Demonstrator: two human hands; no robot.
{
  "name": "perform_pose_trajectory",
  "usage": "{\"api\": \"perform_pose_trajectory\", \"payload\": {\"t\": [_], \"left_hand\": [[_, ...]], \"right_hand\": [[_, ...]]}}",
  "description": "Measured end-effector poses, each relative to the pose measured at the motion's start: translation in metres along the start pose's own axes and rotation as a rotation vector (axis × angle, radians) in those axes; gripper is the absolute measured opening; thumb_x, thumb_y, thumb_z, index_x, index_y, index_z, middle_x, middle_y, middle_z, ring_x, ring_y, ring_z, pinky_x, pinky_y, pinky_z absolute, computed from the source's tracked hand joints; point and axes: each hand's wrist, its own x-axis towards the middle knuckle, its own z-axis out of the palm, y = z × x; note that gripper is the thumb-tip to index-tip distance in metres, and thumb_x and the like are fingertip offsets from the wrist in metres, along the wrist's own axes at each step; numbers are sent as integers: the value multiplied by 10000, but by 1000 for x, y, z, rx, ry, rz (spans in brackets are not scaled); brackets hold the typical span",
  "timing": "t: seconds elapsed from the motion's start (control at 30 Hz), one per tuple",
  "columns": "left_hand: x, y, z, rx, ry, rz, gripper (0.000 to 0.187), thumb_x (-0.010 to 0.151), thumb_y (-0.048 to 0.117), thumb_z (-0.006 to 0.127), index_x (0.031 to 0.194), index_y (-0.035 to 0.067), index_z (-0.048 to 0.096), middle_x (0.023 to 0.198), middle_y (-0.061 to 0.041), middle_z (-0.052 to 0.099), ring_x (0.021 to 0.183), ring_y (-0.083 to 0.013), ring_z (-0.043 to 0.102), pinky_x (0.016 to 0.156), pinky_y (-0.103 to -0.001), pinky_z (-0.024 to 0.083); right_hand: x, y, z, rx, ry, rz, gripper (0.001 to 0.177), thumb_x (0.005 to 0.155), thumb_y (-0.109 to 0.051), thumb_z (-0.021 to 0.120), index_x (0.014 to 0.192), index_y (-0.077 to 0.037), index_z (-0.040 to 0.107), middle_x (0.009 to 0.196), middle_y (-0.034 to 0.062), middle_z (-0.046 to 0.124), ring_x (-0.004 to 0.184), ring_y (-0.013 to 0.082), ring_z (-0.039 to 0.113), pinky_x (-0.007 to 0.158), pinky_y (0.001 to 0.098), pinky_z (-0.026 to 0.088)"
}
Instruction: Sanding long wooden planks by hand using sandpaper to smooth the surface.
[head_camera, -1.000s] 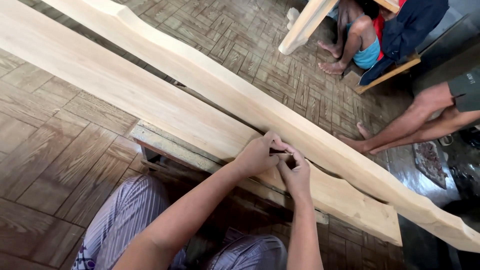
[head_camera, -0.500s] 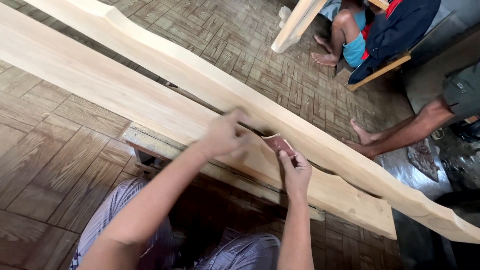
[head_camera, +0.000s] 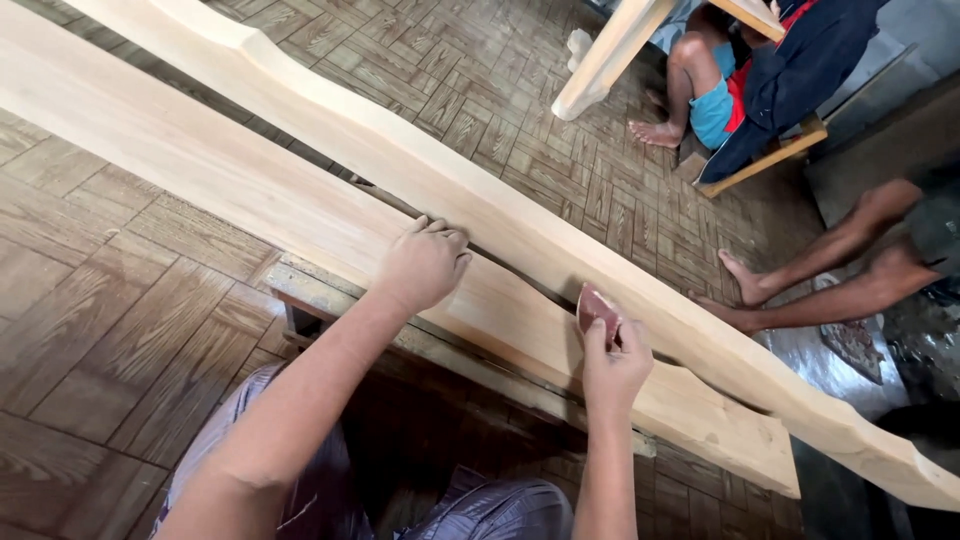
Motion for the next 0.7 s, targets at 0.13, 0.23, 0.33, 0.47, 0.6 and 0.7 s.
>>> {"api": "perform_pose_trajectory", "payload": {"t": [0.13,0.23,0.33,0.47,0.6,0.7], "left_hand": [[-5,4,-10,-5,0,-8,364,1033,381,463,1160,147,712,1244,-56,731,1350,-239,570,1229,-476,306],[-6,2,-8,3,19,5,352,1029,375,463,1124,153,720,1217,-43,742,1337,-229,580,1226,-471,315],[-5,0,-5,8,39,11,344,1032,334,444,1111,153,725,1198,-39,748,1322,-233,595,1222,-478,315],[-3,-2,1,3,78,27,320,1021,292,454,1083,152,735,1157,-41,761,1288,-233,620,1204,-470,341],[-8,-11,-20,-123,122,29,324,1000,239,462,1084,130,755,1144,-91,768,1231,-301,658,1158,-507,388],[-14,-40,-36,161,169,-64,280,963,285,552,1100,212,785,1163,-23,767,1244,-265,630,1143,-503,358]], "right_hand": [[2,-16,10,-33,-39,-192,350,844,28,689,1153,-92,801,756,116,531,711,232,575,758,327,525],[2,-20,20,-139,-151,-291,343,800,6,683,1074,-147,822,856,74,661,801,256,655,800,355,542],[-3,-32,27,-211,-305,-330,292,799,-37,696,1047,-141,810,1022,99,725,993,289,685,912,396,541],[-9,-31,38,-203,-455,-322,292,859,-171,746,1149,-155,778,1031,81,734,976,301,674,907,407,540],[-9,-35,39,-225,-452,-325,214,982,-256,715,1146,-146,796,916,72,735,869,277,671,830,369,549],[-10,-37,39,-233,-441,-322,204,987,-242,705,1128,-134,805,873,88,730,835,294,666,805,396,554]]}}
